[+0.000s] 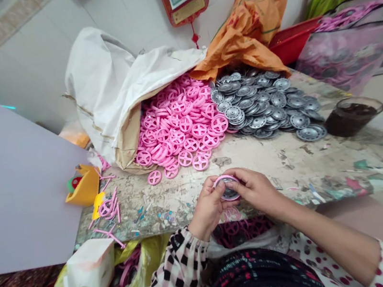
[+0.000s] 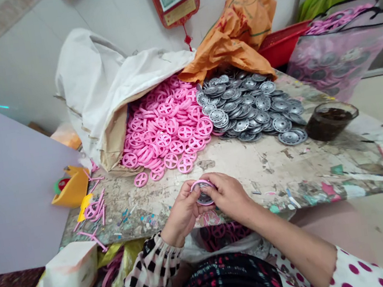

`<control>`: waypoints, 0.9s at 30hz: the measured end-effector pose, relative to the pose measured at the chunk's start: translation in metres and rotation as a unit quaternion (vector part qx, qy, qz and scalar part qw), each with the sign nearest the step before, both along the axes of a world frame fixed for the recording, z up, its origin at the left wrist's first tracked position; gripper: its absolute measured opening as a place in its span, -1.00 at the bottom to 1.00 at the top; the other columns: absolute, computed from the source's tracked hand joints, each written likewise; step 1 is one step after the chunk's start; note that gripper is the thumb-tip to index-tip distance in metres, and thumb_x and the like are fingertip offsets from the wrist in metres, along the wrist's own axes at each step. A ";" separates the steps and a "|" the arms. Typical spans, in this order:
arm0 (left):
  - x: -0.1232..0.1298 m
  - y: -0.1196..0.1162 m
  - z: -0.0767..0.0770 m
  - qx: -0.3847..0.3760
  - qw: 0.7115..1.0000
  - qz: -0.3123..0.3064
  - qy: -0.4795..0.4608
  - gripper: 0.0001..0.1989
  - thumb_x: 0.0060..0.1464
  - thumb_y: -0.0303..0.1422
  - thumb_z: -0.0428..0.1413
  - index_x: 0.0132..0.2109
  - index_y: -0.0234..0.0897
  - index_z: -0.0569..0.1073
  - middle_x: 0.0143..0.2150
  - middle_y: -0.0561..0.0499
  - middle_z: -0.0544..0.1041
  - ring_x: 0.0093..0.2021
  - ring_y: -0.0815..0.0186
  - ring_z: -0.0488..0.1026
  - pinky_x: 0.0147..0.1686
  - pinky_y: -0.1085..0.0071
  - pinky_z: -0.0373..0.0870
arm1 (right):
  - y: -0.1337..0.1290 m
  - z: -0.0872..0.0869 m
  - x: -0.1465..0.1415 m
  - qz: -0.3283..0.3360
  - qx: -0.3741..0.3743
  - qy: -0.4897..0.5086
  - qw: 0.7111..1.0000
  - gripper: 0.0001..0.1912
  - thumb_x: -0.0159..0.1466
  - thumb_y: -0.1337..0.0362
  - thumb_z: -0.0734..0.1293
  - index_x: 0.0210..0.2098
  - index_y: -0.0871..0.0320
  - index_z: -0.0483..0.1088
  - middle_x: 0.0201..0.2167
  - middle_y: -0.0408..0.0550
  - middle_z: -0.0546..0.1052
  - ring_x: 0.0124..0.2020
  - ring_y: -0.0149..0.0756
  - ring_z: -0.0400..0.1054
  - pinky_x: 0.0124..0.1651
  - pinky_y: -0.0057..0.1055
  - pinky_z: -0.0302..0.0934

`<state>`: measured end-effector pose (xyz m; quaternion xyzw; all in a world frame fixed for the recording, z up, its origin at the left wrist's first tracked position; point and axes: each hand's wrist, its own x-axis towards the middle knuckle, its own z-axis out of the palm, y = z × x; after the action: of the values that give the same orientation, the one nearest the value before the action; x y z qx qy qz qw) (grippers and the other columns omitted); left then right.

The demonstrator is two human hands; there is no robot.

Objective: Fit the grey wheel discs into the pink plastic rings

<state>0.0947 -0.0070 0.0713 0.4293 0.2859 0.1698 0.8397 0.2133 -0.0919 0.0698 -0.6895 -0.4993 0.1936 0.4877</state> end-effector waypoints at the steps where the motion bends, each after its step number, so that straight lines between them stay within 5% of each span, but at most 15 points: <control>1: 0.000 -0.001 -0.002 0.020 1.000 0.010 0.014 -0.62 -0.10 -0.18 0.26 -0.24 -0.25 0.28 -0.36 0.08 0.46 -0.49 0.42 0.45 -0.51 0.49 0.46 | 0.000 0.000 -0.002 -0.007 -0.008 0.025 1.000 -0.80 0.25 0.23 0.23 -0.18 0.10 0.42 -0.28 -0.11 0.52 -0.24 -0.28 0.37 -0.17 -0.37 0.21; 6: -0.007 -0.003 -0.013 0.085 0.994 0.020 0.073 -0.59 -0.11 -0.09 0.23 -0.27 -0.28 0.29 -0.41 0.09 0.42 -0.52 0.42 0.41 -0.58 0.49 0.43 | -0.001 -0.023 -0.008 -0.020 -0.031 0.130 0.991 -0.80 0.20 0.19 0.26 -0.23 0.10 0.41 -0.40 -0.16 0.49 -0.36 -0.32 0.34 -0.27 -0.41 0.18; 12: -0.022 -0.001 -0.016 0.098 0.979 -0.103 0.145 -0.59 -0.06 -0.04 0.16 -0.22 -0.27 0.32 -0.42 0.08 0.44 -0.51 0.38 0.45 -0.53 0.44 0.45 | -0.006 -0.054 -0.015 0.054 -0.037 0.260 0.963 -0.75 0.13 0.08 0.27 -0.32 0.12 0.35 -0.51 -0.20 0.38 -0.46 -0.37 0.26 -0.35 -0.42 0.18; 16: -0.026 -0.004 -0.018 0.147 0.970 -0.075 0.178 -0.62 -0.04 -0.04 0.12 -0.24 -0.26 0.37 -0.52 0.09 0.44 -0.63 0.39 0.39 -0.68 0.53 0.31 | -0.007 -0.058 -0.024 0.023 -0.024 0.254 0.967 -0.81 0.16 0.12 0.24 -0.33 0.11 0.30 -0.54 -0.22 0.33 -0.49 -0.39 0.23 -0.39 -0.45 0.17; 20: -0.028 0.005 -0.020 0.186 0.961 -0.087 0.187 -0.68 -0.05 -0.10 0.16 -0.25 -0.25 0.45 -0.53 0.08 0.45 -0.64 0.44 0.36 -0.66 0.57 0.25 | -0.010 -0.051 -0.023 0.020 -0.045 0.141 0.989 -0.87 0.23 0.20 0.20 -0.30 0.10 0.31 -0.52 -0.20 0.37 -0.47 -0.35 0.26 -0.38 -0.42 0.18; 24: -0.027 0.035 -0.025 0.259 0.941 -0.047 0.211 -0.64 -0.06 -0.15 0.20 -0.15 -0.26 0.49 -0.55 0.10 0.41 -0.64 0.48 0.27 -0.62 0.57 0.21 | -0.026 -0.037 -0.026 0.119 -0.074 -0.074 0.987 -0.82 0.27 0.32 0.18 -0.22 0.07 0.39 -0.35 -0.09 0.48 -0.31 -0.28 0.34 -0.26 -0.37 0.20; 27: -0.018 0.062 -0.032 0.448 0.864 0.059 0.222 -0.72 0.01 -0.22 0.15 -0.12 -0.19 0.51 -0.38 0.03 0.45 -0.43 0.39 0.38 -0.36 0.47 0.36 | -0.039 -0.030 -0.036 0.184 -0.093 -0.238 0.949 -0.78 0.27 0.37 0.18 -0.17 0.07 0.42 -0.34 -0.05 0.44 -0.32 -0.24 0.32 -0.28 -0.35 0.19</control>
<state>0.0768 0.0549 0.0398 0.7681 0.3829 0.2289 0.4593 0.1770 -0.1306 0.0395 -0.6539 -0.6990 0.1558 0.2439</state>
